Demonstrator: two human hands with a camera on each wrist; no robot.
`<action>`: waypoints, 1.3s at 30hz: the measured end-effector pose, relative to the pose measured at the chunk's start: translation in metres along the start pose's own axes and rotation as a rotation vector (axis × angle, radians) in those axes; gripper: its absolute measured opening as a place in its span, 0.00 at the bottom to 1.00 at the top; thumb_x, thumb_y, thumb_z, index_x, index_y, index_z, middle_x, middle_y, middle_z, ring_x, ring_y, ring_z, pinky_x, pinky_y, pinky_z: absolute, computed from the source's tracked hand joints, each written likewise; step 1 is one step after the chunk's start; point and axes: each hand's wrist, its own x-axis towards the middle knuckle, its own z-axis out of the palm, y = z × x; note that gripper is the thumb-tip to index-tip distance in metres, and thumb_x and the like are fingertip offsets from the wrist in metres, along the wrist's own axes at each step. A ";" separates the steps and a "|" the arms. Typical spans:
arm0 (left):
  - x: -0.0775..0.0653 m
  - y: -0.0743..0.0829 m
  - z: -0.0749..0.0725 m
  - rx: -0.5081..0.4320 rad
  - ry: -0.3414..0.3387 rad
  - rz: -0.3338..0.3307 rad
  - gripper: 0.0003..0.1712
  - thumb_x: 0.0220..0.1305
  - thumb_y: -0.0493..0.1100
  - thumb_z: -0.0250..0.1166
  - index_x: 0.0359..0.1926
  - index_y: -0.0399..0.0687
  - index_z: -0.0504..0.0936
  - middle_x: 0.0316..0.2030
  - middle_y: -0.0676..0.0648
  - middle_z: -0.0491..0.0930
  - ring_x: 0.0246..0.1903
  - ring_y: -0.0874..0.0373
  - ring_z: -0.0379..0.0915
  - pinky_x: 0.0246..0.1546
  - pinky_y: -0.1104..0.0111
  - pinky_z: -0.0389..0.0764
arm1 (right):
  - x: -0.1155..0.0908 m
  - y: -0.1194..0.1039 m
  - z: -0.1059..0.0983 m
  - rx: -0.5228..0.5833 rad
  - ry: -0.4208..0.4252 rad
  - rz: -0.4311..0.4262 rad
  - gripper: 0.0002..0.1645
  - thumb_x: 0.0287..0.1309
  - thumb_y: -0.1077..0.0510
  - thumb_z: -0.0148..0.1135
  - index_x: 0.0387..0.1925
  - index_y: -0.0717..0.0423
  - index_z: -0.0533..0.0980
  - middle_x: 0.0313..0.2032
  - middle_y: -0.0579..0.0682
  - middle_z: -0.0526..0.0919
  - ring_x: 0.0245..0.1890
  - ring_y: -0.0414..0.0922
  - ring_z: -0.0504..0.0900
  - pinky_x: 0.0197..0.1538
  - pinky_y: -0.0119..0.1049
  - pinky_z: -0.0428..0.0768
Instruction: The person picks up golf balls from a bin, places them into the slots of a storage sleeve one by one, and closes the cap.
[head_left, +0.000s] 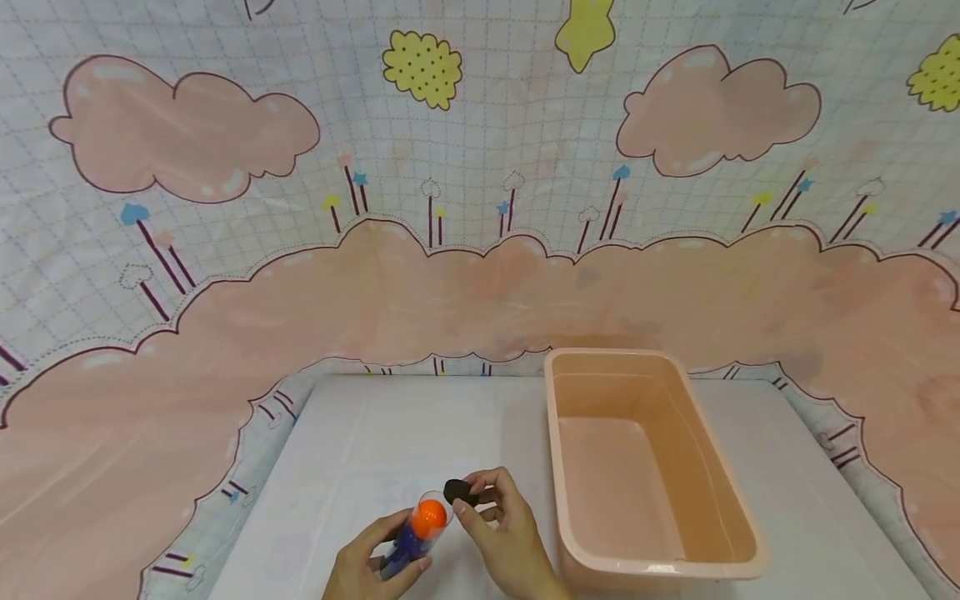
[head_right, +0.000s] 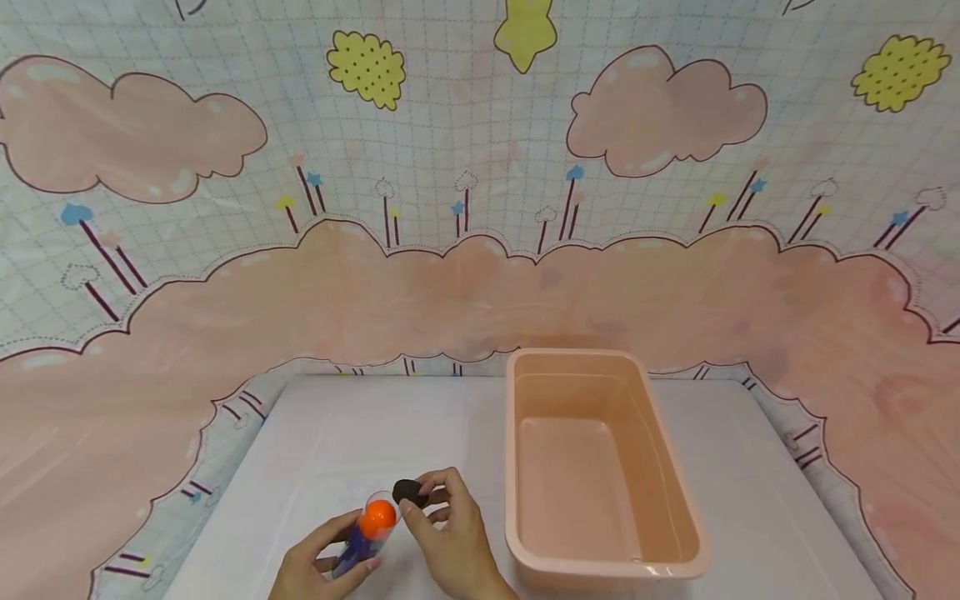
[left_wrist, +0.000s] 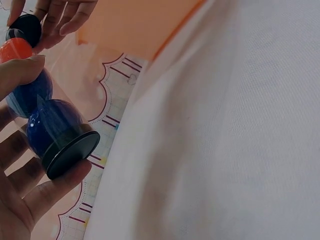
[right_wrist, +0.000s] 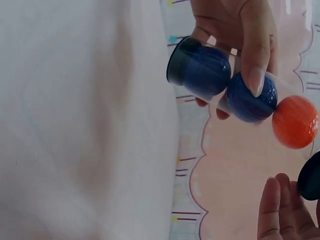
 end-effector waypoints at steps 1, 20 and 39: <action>0.000 0.000 0.001 0.005 -0.002 -0.002 0.35 0.45 0.58 0.77 0.56 0.59 0.79 0.53 0.48 0.81 0.48 0.49 0.79 0.37 0.51 0.85 | 0.000 0.000 0.000 0.005 -0.005 -0.008 0.17 0.60 0.47 0.65 0.44 0.47 0.69 0.52 0.45 0.76 0.44 0.43 0.79 0.44 0.30 0.79; 0.000 -0.002 0.008 -0.073 0.025 0.092 0.33 0.43 0.49 0.79 0.54 0.68 0.79 0.49 0.54 0.83 0.44 0.55 0.80 0.32 0.64 0.86 | -0.005 0.005 0.001 -0.097 -0.127 -0.246 0.21 0.64 0.50 0.61 0.58 0.40 0.73 0.56 0.39 0.76 0.52 0.40 0.77 0.49 0.34 0.80; 0.001 0.000 0.015 -0.109 0.076 0.129 0.35 0.40 0.48 0.81 0.54 0.67 0.80 0.46 0.59 0.83 0.41 0.61 0.80 0.30 0.65 0.86 | -0.007 0.011 0.004 -0.137 -0.051 -0.360 0.20 0.64 0.56 0.60 0.58 0.46 0.78 0.60 0.46 0.76 0.48 0.39 0.80 0.42 0.31 0.81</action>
